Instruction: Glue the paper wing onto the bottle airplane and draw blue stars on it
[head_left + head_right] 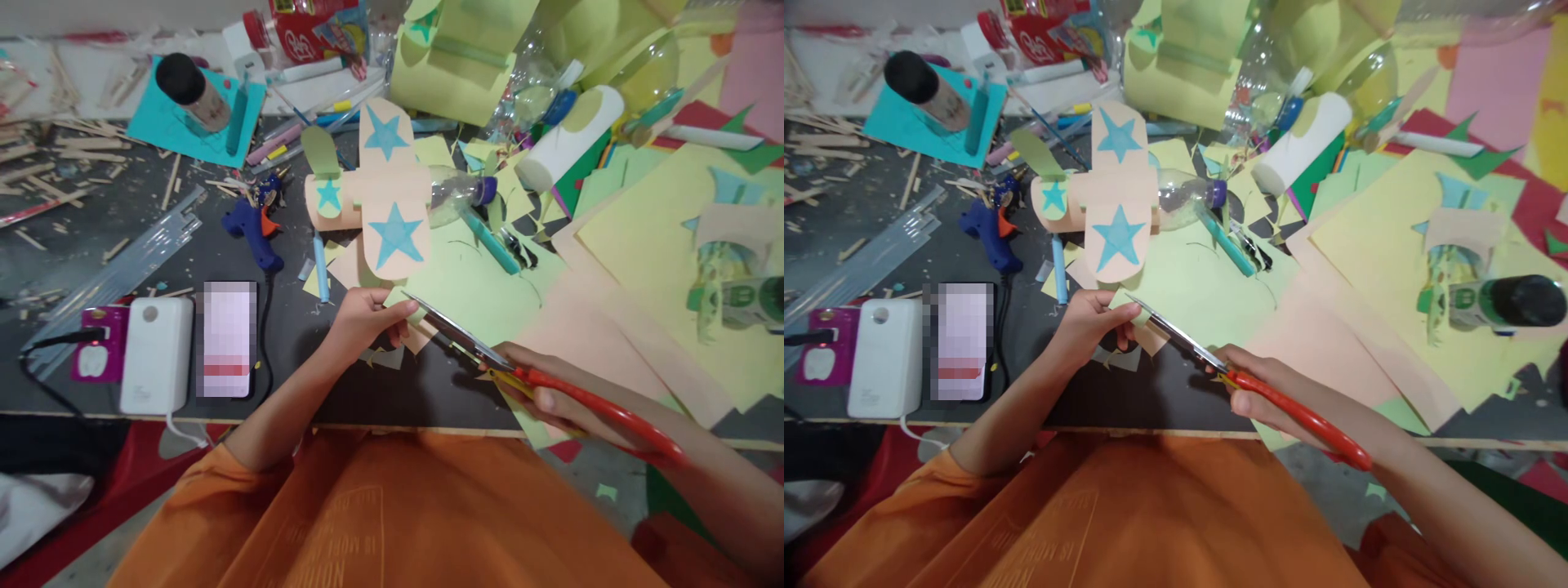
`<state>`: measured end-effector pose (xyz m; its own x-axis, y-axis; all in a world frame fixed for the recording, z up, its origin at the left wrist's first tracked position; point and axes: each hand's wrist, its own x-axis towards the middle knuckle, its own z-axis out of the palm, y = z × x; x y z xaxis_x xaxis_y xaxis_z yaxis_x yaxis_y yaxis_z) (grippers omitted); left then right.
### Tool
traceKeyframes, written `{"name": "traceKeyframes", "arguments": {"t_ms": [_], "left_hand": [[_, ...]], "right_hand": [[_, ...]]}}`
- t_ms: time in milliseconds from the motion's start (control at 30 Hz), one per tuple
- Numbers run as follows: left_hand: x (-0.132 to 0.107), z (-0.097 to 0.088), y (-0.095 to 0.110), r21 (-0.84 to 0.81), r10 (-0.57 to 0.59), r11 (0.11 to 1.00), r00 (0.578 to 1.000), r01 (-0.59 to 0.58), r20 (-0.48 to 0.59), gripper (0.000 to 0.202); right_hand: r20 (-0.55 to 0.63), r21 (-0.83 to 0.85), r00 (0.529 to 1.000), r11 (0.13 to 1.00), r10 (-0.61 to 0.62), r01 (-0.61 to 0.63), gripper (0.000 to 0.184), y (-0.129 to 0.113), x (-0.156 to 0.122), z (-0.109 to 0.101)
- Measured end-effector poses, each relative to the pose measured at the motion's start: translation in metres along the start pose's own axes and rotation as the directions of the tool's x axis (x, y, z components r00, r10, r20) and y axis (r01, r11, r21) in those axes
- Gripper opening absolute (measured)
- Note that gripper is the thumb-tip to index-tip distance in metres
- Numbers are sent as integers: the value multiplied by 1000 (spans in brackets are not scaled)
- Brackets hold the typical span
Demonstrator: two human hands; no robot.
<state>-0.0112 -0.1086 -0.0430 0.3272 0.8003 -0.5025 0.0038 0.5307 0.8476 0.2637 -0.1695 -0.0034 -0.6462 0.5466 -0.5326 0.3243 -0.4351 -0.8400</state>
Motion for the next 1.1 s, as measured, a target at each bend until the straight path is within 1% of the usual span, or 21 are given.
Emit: {"name": "traceKeyframes", "arguments": {"t_ms": [133, 300, 433, 567, 667, 733, 900, 1100], "left_hand": [[0, 0, 1, 4, -22, 1000, 1000, 22, -7, 36], [0, 0, -1, 13, -17, 1000, 1000, 17, -24, 37], [0, 1, -1, 30, -20, 999, 999, 21, -37, 36], [1, 0, -1, 27, -29, 999, 999, 30, -41, 36], [0, 0, 0, 19, -19, 1000, 999, 19, -36, 37], [0, 0, 1, 8, -1, 1000, 999, 1, -36, 38], [0, 2, 1, -43, 49, 998, 998, -51, -37, 45], [0, 5, -2, -35, 56, 998, 994, -60, -98, 38]], "right_hand": [[6, -2, 1000, 1000, -10, 10, 61, -4, 0, 1], [-49, 34, 996, 997, 72, -71, 65, -11, -4, 6], [-23, 26, 999, 999, 48, -47, 65, -9, -3, 5], [9, 15, 1000, 1000, 20, -21, 60, -3, -1, 2], [-22, 28, 998, 998, 56, -55, 64, -2, -1, 3], [-35, 34, 998, 998, 58, -56, 65, -3, -1, 4], [1, 47, 999, 998, 42, -42, 65, -2, 1, 2], [-61, 30, 998, 999, 24, -22, 68, -5, 3, 7]]}}
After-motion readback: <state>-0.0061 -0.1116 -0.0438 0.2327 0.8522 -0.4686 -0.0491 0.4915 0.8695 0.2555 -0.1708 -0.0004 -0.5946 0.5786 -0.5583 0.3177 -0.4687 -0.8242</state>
